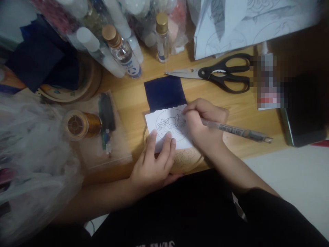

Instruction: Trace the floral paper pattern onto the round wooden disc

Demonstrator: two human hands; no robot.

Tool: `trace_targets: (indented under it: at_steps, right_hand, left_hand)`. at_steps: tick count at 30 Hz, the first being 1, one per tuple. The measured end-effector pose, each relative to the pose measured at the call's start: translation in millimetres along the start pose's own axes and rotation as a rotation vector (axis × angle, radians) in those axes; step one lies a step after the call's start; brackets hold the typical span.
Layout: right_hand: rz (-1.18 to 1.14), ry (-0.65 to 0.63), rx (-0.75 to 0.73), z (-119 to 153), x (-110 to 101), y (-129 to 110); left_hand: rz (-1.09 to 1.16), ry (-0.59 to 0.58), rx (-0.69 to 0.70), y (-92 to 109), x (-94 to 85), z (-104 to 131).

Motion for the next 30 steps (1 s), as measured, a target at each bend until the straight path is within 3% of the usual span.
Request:
trace_targets:
  at_steps: [30]
  right_hand:
    - [0.045, 0.001, -0.022, 0.2, -1.1, -4.1]
  left_hand:
    - [0.002, 0.014, -0.015, 0.9, 1.5, 0.7]
Point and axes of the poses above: each hand's wrist, its own z-axis away from the middle knuckle, its own x-axis out of the palm, y = z × x, the point moved 6 cm from there along -z, towards the middle knuckle, and after that the axes turned 15 degrees about -y, right-handed, at the moved point
